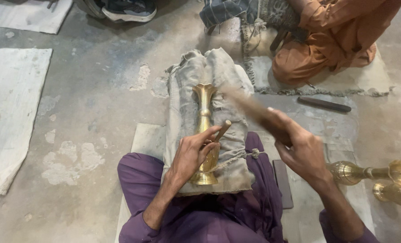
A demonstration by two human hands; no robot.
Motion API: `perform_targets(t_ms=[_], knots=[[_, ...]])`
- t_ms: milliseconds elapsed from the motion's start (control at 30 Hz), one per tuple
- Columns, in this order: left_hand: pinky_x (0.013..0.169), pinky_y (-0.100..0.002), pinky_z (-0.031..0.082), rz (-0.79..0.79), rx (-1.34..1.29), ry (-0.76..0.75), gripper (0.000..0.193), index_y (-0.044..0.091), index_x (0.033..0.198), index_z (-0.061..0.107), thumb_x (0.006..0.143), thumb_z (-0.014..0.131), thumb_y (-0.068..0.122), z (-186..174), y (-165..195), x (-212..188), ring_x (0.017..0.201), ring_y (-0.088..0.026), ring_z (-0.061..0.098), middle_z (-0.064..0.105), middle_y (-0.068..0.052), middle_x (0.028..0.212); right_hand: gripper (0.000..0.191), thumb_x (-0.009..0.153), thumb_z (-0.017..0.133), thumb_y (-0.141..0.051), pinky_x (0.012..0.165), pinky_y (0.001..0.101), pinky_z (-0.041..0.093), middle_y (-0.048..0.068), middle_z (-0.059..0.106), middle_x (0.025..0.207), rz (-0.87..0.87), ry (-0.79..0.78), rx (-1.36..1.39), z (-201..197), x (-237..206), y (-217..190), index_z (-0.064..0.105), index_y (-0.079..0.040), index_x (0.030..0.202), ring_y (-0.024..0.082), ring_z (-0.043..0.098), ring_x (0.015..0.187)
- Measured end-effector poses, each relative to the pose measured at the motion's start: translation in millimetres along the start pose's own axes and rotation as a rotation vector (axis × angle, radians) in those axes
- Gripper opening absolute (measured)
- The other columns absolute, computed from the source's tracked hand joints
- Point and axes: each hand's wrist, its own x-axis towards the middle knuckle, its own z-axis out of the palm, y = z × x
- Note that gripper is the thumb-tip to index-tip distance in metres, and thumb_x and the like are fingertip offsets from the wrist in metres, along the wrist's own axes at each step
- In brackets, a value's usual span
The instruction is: The person sits cross-legged on the floor with a brass vase resting on a cloth cushion and decorates its surface by hand, holding a small punch against the metal and striking it with a wooden mallet. The person repositions the punch and rotates the vase to work different areas of the body and neck.
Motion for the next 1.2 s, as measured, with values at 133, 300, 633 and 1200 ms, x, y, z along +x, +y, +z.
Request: perform_targets(t_ms=[133, 300, 633, 1200], knots=[[0.075, -0.039, 0.062, 0.016, -0.014, 0.020, 0.050, 0.014, 0.140, 0.060, 0.092, 0.072, 0.009, 1, -3, -2, 0.093, -0.026, 0.080, 0.079, -0.014, 0.099, 0.077, 0.081, 0.072, -0.008, 0.072, 0.0396, 0.064, 0.005, 0.076, 0.118, 0.100, -0.205, -0.202, 2, -2, 3, 0.050, -0.033, 0.150, 0.026, 0.077, 0.088], [0.075, -0.038, 0.064, 0.040, -0.030, 0.060, 0.052, 0.015, 0.139, 0.061, 0.089, 0.075, 0.012, 4, -4, -4, 0.093, -0.026, 0.080, 0.078, -0.015, 0.102, 0.080, 0.082, 0.072, -0.009, 0.079, 0.0397, 0.062, 0.012, 0.071, 0.110, 0.029, -0.050, 0.103, 9, -5, 8, 0.044, -0.022, 0.156, 0.027, 0.074, 0.093], [0.077, -0.037, 0.065, -0.004, -0.056, 0.013, 0.047, 0.015, 0.139, 0.060, 0.093, 0.071, 0.012, 2, 1, -7, 0.095, -0.024, 0.080, 0.079, -0.013, 0.105, 0.064, 0.093, 0.069, -0.015, 0.064, 0.0335, 0.063, 0.005, 0.077, 0.104, 0.071, -0.237, -0.315, 12, -6, 15, 0.049, -0.032, 0.152, 0.020, 0.076, 0.076], [0.076, -0.036, 0.064, -0.034, -0.068, 0.058, 0.051, 0.015, 0.138, 0.060, 0.090, 0.075, 0.012, 4, 3, -12, 0.091, -0.024, 0.080, 0.080, -0.013, 0.102, 0.070, 0.088, 0.070, -0.012, 0.066, 0.0327, 0.063, 0.009, 0.074, 0.118, 0.113, -0.117, -0.065, 10, 0, 8, 0.048, -0.028, 0.152, 0.020, 0.075, 0.081]])
